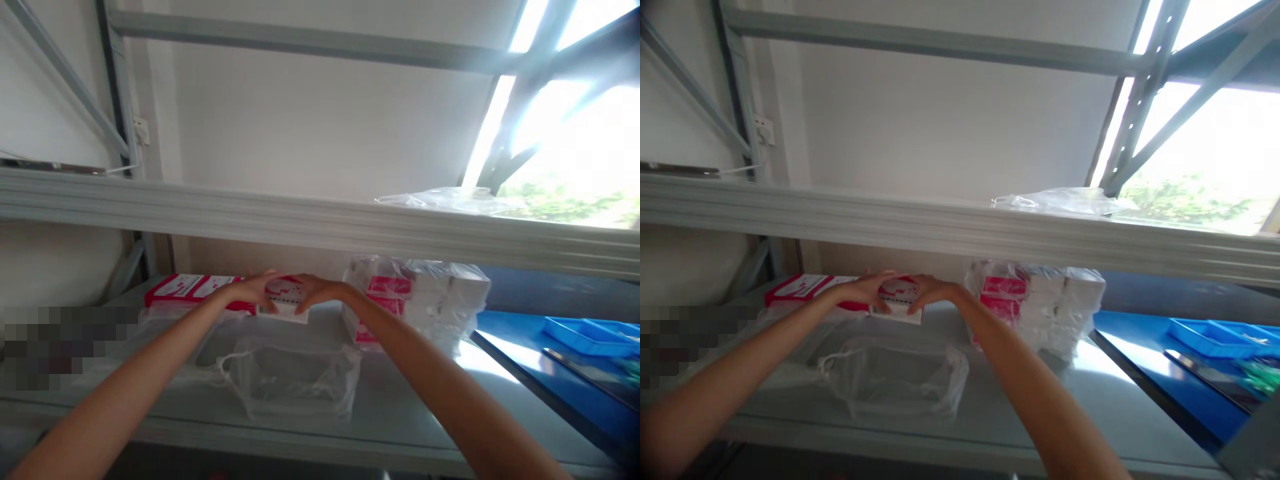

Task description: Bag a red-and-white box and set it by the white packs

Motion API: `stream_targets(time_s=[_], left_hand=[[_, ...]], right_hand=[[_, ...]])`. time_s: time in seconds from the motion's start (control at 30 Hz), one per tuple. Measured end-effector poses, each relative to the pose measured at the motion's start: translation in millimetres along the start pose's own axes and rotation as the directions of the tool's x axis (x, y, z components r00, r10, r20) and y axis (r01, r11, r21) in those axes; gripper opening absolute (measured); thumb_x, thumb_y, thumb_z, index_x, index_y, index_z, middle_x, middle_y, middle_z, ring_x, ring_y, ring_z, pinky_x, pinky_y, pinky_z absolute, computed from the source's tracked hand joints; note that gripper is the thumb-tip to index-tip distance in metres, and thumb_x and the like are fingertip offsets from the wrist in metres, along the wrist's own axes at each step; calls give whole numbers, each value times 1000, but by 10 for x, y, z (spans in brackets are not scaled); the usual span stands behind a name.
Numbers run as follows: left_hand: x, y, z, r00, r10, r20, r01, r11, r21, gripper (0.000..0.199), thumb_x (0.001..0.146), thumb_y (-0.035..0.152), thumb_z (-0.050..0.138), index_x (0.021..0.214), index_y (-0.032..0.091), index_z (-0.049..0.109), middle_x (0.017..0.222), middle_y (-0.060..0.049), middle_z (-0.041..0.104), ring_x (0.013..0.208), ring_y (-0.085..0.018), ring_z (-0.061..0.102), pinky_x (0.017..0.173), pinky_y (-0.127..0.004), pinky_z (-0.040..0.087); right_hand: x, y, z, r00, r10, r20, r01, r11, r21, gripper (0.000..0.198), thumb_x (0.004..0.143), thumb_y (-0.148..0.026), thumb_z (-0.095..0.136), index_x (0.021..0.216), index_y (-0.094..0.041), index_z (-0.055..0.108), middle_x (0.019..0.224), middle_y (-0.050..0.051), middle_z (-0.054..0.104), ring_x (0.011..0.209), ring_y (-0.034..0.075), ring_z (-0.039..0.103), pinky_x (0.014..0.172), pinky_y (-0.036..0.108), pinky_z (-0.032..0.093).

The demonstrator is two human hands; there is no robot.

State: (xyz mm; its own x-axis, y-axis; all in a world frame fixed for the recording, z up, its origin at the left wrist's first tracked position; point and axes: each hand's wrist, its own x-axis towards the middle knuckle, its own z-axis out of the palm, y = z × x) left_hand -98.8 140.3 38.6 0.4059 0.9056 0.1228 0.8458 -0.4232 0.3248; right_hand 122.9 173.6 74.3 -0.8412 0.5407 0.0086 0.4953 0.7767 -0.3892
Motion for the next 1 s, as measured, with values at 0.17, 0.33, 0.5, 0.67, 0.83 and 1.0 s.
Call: stream_targets(time_s=[0.17, 0.33, 0.5, 0.67, 0.83, 1.0], left_hand=[[-601, 587, -672, 999, 48, 26, -44, 991, -128, 97, 69, 52, 68, 148, 23, 21, 146, -10, 39, 132, -28, 37, 106, -36, 30], [-1109, 1010, -891, 956, 73, 286, -5, 973, -231, 88, 75, 54, 61, 148, 26, 22, 129, -3, 57, 120, -23, 50, 92, -25, 40], [-1235, 1184, -580, 879, 143, 455, 42, 927, -372, 76, 77, 52, 59, 144, 27, 34, 127, -1, 59, 117, -21, 53, 88, -24, 43], [-1092, 1060, -202, 856, 118, 503, 130, 893, -431, 77, 69, 53, 67, 138, 26, 44, 124, -4, 60, 115, -23, 54, 92, -30, 44], [-896, 788, 73, 897, 47, 440, 166, 886, -434, 87, 59, 49, 74, 136, 23, 42, 128, -9, 57, 119, -25, 52, 98, -35, 41], [-733, 550, 185, 925, 98, 368, 121, 842, -526, 84, 58, 50, 75, 132, 24, 45, 132, -9, 54, 122, -24, 50, 98, -35, 40]], right_hand=[[-450, -469, -428, 989, -50, 140, 25, 984, 177, 80, 68, -39, 73, 140, -23, 41, 140, 4, 48, 126, 22, 47, 104, 32, 39], [-890, -857, -503, 926, -31, 376, -117, 924, 364, 71, 63, -33, 77, 129, -18, 56, 128, 5, 59, 118, 22, 54, 96, 29, 44], [-1043, -926, -295, 799, 57, 599, -380, 820, 429, 76, 51, -32, 83, 121, -15, 60, 124, 7, 61, 110, 21, 58, 90, 28, 48], [-976, -676, -60, 761, 49, 647, -411, 808, 422, 71, 50, -32, 84, 116, -17, 62, 117, 7, 63, 105, 20, 60, 85, 26, 48], [-889, -585, 46, 831, 164, 531, -413, 822, 393, 57, 49, -21, 82, 103, -18, 65, 113, 6, 62, 106, 21, 57, 79, 23, 46], [-817, -546, 83, 874, 215, 436, -417, 792, 445, 45, 53, -18, 79, 95, -20, 64, 110, 5, 61, 104, 22, 56, 75, 24, 45]])
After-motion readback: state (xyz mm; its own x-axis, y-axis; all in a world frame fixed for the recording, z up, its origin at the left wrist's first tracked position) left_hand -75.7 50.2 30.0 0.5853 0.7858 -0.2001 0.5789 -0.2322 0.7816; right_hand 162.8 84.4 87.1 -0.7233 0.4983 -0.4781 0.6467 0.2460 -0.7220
